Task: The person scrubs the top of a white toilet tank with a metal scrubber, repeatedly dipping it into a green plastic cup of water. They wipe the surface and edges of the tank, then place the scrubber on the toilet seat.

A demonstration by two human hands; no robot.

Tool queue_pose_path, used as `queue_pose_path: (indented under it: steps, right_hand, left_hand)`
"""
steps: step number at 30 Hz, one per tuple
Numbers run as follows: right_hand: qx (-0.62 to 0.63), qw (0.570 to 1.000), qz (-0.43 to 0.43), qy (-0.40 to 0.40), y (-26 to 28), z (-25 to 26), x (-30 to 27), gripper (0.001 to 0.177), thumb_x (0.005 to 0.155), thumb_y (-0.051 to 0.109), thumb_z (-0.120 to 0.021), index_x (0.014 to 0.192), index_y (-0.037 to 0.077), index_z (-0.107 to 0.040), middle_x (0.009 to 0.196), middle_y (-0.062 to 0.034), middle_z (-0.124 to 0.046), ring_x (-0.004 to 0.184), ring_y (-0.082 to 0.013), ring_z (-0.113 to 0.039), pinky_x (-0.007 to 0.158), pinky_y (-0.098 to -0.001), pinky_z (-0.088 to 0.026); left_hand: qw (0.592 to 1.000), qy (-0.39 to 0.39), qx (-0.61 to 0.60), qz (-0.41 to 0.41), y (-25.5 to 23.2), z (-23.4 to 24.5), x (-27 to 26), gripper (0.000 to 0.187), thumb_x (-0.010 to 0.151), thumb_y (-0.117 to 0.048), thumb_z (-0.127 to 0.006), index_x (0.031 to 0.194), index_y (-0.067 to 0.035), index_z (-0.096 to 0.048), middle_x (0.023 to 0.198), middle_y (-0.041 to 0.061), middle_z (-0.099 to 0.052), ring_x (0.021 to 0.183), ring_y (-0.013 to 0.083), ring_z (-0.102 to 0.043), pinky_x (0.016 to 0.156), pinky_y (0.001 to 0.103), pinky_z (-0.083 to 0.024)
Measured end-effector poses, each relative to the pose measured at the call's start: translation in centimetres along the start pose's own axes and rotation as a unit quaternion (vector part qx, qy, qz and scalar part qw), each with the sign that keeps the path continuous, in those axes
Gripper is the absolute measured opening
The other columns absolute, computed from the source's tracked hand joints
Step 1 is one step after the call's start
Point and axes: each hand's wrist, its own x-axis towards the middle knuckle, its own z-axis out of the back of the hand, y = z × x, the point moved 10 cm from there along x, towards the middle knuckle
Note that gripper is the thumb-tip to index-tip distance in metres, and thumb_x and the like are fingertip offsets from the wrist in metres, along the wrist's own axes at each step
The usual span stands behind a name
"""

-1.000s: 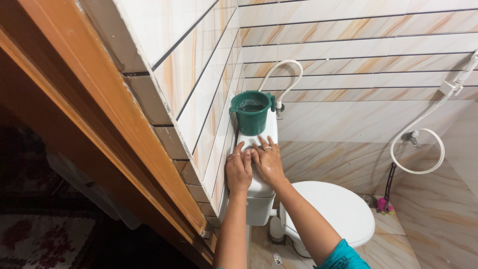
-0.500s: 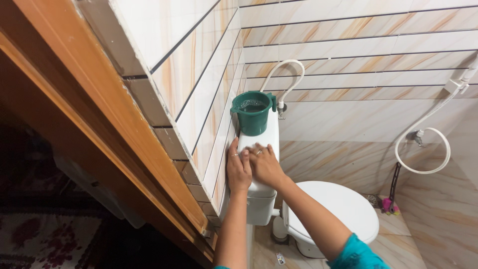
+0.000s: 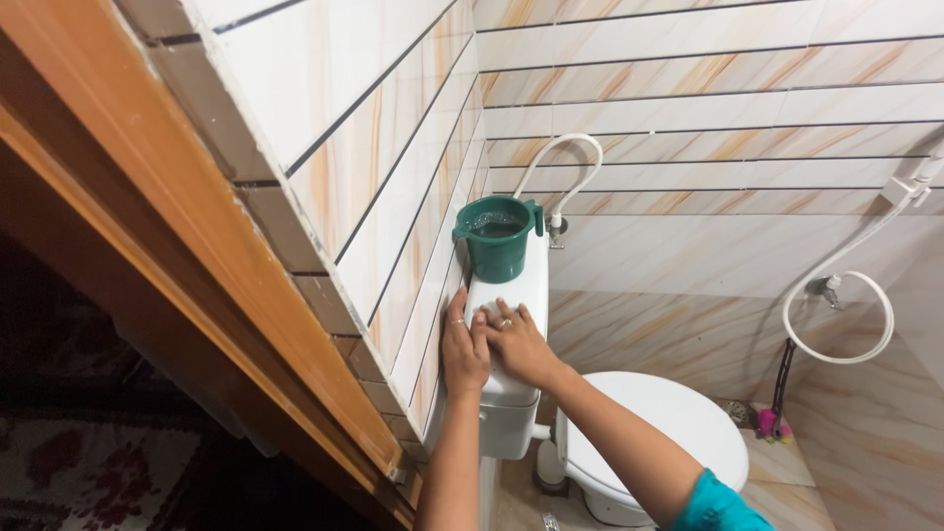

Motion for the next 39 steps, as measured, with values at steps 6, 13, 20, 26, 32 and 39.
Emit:
queue_pose_path:
  steps: [6,13,20,26,32,39]
  right_hand:
    - [0.130,0.991,0.002,0.040,-1.3,-0.1,-1.4,0.039,0.087,0.012,-0.059,0.125,0.014,-0.065,0.152,-0.0103,-0.055,0.151,-0.0371,-0.036,0.120,-0.0640,-0.023]
    - [0.263,0.961,-0.031,0.077,-3.5,-1.9,0.9,0.051,0.082,0.014,-0.056,0.133,0.015,-0.063,0.161,-0.0145,-0.037,0.155,-0.0372,-0.015,0.119,-0.0650,-0.004]
    - [0.187,0.973,-0.031,0.132,-3.0,-1.8,0.7,0.019,0.090,0.031,-0.064,0.099,0.014,-0.068,0.161,-0.0131,-0.044,0.156,-0.0370,-0.017,0.121,-0.0629,-0.009]
    - [0.151,0.972,0.058,0.171,2.2,-1.8,-0.4,0.023,0.092,0.030,-0.063,0.111,0.018,-0.059,0.147,-0.0156,-0.052,0.157,-0.0376,-0.027,0.122,-0.0605,-0.022]
    - [0.187,0.961,0.020,0.203,-0.7,0.6,-1.0,0.048,0.091,0.026,-0.065,0.134,0.012,-0.047,0.141,-0.0116,-0.054,0.156,-0.0393,-0.021,0.122,-0.0639,-0.013]
    - [0.174,0.976,0.104,0.079,2.6,2.5,-2.2,0.020,0.082,0.021,-0.068,0.097,0.010,-0.061,0.158,-0.0154,-0.047,0.149,-0.0425,-0.036,0.116,-0.0571,-0.030]
  left_hand:
    - [0.999,0.005,-0.034,-0.010,0.1,0.0,0.1,0.060,0.108,-0.046,-0.042,0.149,-0.003,-0.046,0.145,0.024,-0.057,0.134,0.0387,-0.057,0.111,0.043,-0.044]
    - [0.994,0.035,-0.098,0.043,1.3,-0.4,0.3,0.064,0.105,-0.049,-0.044,0.151,-0.004,-0.042,0.142,0.023,-0.059,0.133,0.0365,-0.058,0.109,0.042,-0.045]
    - [0.960,0.060,-0.262,0.075,3.8,-1.1,-0.8,0.074,0.106,-0.056,-0.040,0.154,0.001,-0.038,0.154,0.023,-0.048,0.147,0.0325,-0.044,0.122,0.041,-0.030]
    - [0.928,0.101,-0.334,0.129,5.0,-0.8,-3.0,0.086,0.102,-0.066,-0.033,0.161,-0.003,-0.025,0.163,0.022,-0.036,0.155,0.0302,-0.030,0.126,0.042,-0.018]
    - [0.937,0.135,-0.278,0.163,5.1,-0.7,-3.1,0.097,0.096,-0.076,-0.023,0.164,-0.008,-0.015,0.173,0.016,-0.015,0.159,0.0258,-0.013,0.127,0.041,-0.009]
    - [0.919,0.147,-0.303,0.203,6.9,-1.8,-3.1,0.097,0.093,-0.080,-0.020,0.165,-0.016,-0.014,0.171,0.017,-0.019,0.159,0.0267,-0.016,0.125,0.042,-0.007]
